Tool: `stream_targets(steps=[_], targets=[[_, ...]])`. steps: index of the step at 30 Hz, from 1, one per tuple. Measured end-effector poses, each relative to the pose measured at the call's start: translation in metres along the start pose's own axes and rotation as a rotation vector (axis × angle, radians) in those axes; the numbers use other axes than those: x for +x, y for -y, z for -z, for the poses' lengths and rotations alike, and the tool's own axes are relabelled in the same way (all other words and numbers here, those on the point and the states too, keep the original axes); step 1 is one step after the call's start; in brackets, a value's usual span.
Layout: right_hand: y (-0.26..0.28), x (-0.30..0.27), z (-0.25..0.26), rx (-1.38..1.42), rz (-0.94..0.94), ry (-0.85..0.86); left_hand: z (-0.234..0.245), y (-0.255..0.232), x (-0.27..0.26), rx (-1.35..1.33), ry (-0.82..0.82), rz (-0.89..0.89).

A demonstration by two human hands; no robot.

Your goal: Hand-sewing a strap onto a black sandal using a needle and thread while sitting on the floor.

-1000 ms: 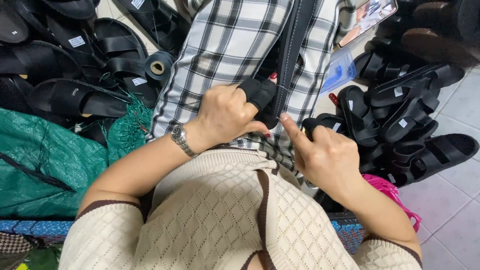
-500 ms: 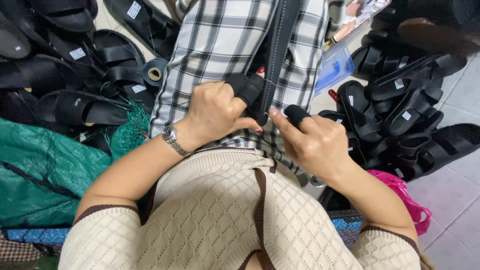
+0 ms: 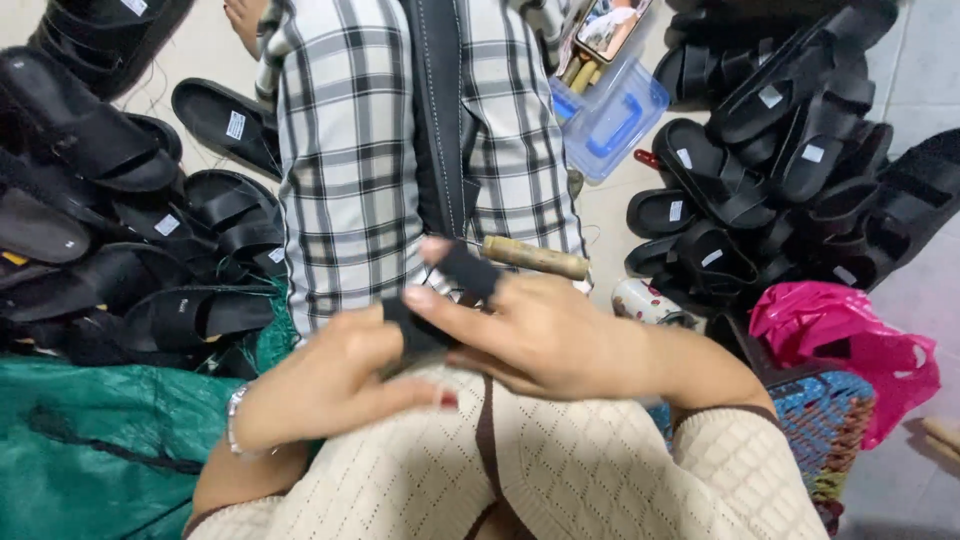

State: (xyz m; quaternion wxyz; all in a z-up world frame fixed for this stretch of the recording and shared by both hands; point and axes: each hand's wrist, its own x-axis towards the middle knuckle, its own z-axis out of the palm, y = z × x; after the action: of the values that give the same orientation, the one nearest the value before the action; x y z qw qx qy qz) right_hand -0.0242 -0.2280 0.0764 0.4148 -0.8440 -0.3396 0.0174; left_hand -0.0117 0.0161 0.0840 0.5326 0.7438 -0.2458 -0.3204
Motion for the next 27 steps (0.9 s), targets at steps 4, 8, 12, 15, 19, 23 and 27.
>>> stream_targets(steps=[4, 8, 12, 15, 19, 23, 27], targets=[[-0.005, 0.007, -0.005, 0.298, -0.06, 0.248, 0.002, 0.004, -0.017, -0.087, 0.012, 0.086], [-0.009, 0.009, -0.006, 0.294, -0.097, 0.183, 0.007, 0.002, -0.019, -0.238, -0.097, 0.143], [-0.006, 0.011, -0.001, 0.285, -0.063, 0.169, 0.005, 0.016, -0.031, -0.265, -0.211, 0.259], [-0.003, 0.009, -0.001, 0.25, -0.059, 0.068, 0.002, 0.021, -0.034, -0.276, -0.305, 0.273], [0.002, 0.017, 0.003, 0.452, -0.167, 0.179, -0.016, 0.024, -0.028, -0.286, -0.344, 0.146], [-0.003, 0.017, -0.013, 0.397, -0.148, 0.133, -0.026, 0.02, -0.022, -0.247, -0.379, 0.133], [-0.009, 0.009, -0.012, 0.379, -0.117, 0.065, -0.024, 0.022, -0.019, -0.204, -0.372, 0.173]])
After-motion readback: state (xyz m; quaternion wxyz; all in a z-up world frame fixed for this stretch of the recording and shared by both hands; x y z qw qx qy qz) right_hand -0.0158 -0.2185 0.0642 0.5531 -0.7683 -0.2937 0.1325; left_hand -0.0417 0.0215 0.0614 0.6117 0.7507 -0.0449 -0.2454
